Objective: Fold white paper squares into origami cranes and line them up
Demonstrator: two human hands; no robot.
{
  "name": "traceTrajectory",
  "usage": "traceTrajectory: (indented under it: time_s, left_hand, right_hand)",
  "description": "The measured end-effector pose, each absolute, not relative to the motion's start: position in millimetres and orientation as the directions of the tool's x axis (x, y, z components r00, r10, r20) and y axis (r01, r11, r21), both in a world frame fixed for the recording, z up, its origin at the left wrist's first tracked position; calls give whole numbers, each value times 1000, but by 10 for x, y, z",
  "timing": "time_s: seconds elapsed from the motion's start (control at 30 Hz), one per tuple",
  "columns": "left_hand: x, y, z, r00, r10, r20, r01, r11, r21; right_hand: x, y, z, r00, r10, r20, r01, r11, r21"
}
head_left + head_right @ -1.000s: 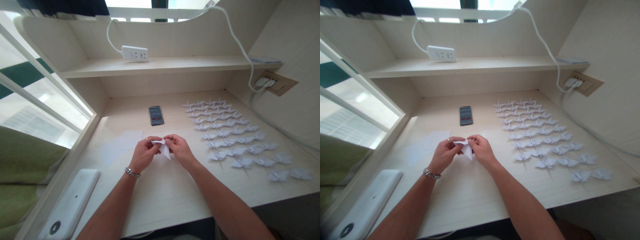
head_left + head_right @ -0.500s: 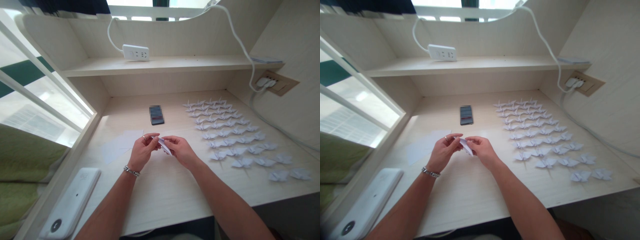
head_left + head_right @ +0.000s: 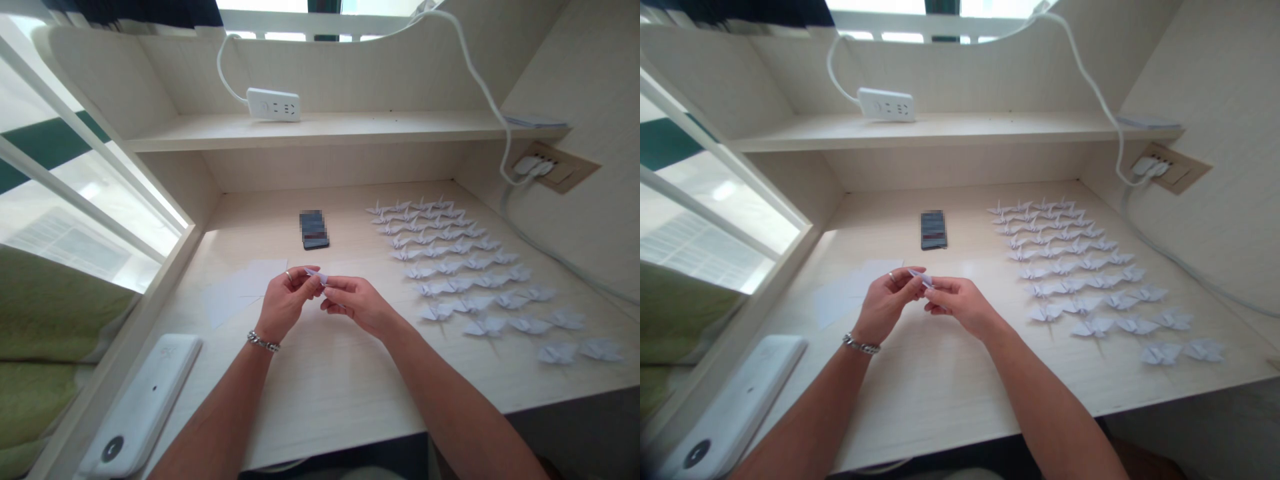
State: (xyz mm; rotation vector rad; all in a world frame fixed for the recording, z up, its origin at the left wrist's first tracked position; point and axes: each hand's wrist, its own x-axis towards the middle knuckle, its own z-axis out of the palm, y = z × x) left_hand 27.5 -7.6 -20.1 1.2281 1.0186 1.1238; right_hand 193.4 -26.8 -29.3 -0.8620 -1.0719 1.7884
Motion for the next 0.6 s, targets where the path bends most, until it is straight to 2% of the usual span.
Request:
traceTrajectory:
  time_s: [0.6]
  left_hand:
    - [238,-84,-185,194,979,58,-64,-46,997]
  right_hand:
    - [1955,-270,-289,-433,898,-75,-381,-258,-888]
